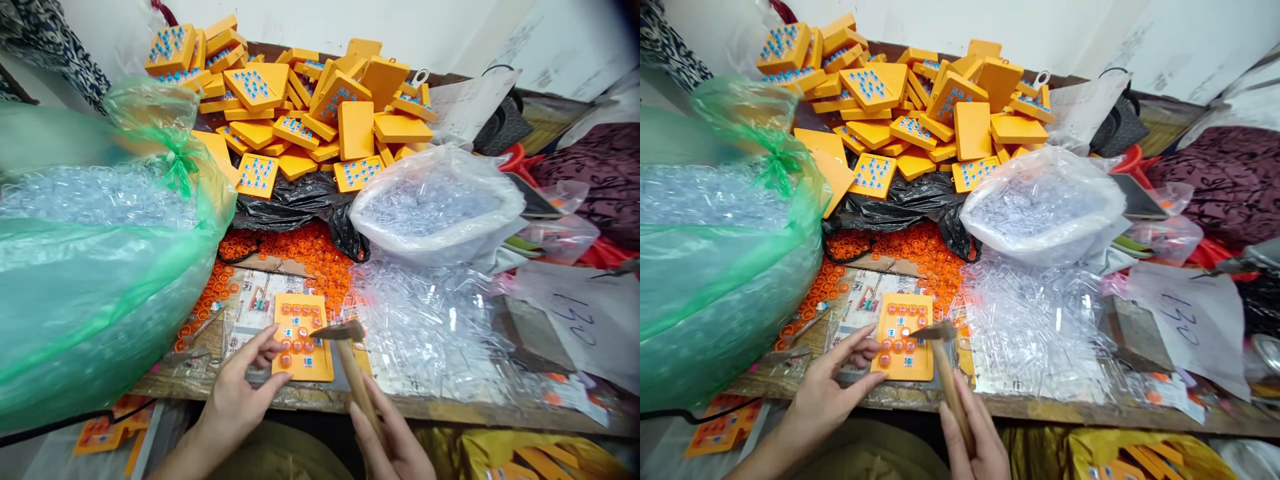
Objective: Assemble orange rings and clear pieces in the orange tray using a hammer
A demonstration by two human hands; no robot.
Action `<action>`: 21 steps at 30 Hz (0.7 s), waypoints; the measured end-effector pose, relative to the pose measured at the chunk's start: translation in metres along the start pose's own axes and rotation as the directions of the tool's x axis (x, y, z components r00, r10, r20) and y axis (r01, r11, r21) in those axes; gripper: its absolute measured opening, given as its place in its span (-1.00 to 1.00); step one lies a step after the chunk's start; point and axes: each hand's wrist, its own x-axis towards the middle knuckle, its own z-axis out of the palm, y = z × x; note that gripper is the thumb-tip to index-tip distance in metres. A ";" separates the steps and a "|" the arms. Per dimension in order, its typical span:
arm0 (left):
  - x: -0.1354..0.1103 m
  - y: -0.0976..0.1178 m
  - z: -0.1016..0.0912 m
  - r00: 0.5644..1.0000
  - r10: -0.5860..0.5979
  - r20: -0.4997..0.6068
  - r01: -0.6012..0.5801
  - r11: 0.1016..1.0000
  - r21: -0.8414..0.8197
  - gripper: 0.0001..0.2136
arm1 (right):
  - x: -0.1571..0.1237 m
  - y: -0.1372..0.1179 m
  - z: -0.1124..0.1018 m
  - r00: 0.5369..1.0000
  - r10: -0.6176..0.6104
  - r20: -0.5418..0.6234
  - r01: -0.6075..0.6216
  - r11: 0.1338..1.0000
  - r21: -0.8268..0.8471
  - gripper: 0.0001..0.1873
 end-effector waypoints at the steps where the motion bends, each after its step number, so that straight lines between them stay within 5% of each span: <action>1: 0.001 0.001 0.001 0.993 -0.116 -0.032 0.114 0.991 -0.064 -0.56 | 0.006 -0.002 0.001 0.998 0.070 0.004 -0.070 0.997 0.032 -0.53; 4: 0.010 0.005 0.006 0.920 -0.391 -0.016 0.369 0.882 -0.292 -0.49 | 0.025 -0.016 0.011 0.965 0.250 0.076 -0.259 0.951 0.171 -0.29; 7: 0.023 0.009 0.010 0.859 -0.507 0.073 0.487 0.762 -0.428 -0.35 | 0.037 -0.032 0.029 0.940 0.287 0.185 -0.333 0.890 0.310 -0.16; 11: 0.035 0.020 0.011 0.814 -0.554 0.174 0.561 0.674 -0.481 -0.33 | 0.042 -0.035 0.041 0.935 0.280 0.218 -0.345 0.862 0.373 -0.15; 17: 0.032 0.037 0.010 0.732 -0.556 0.394 0.644 0.376 -0.666 -0.22 | 0.042 -0.031 0.043 0.928 0.298 0.225 -0.369 0.828 0.423 -0.22; 21: 0.021 0.025 0.013 0.778 -0.554 0.295 0.564 0.412 -0.716 -0.22 | 0.041 -0.038 0.047 0.941 0.279 0.191 -0.335 0.850 0.408 -0.22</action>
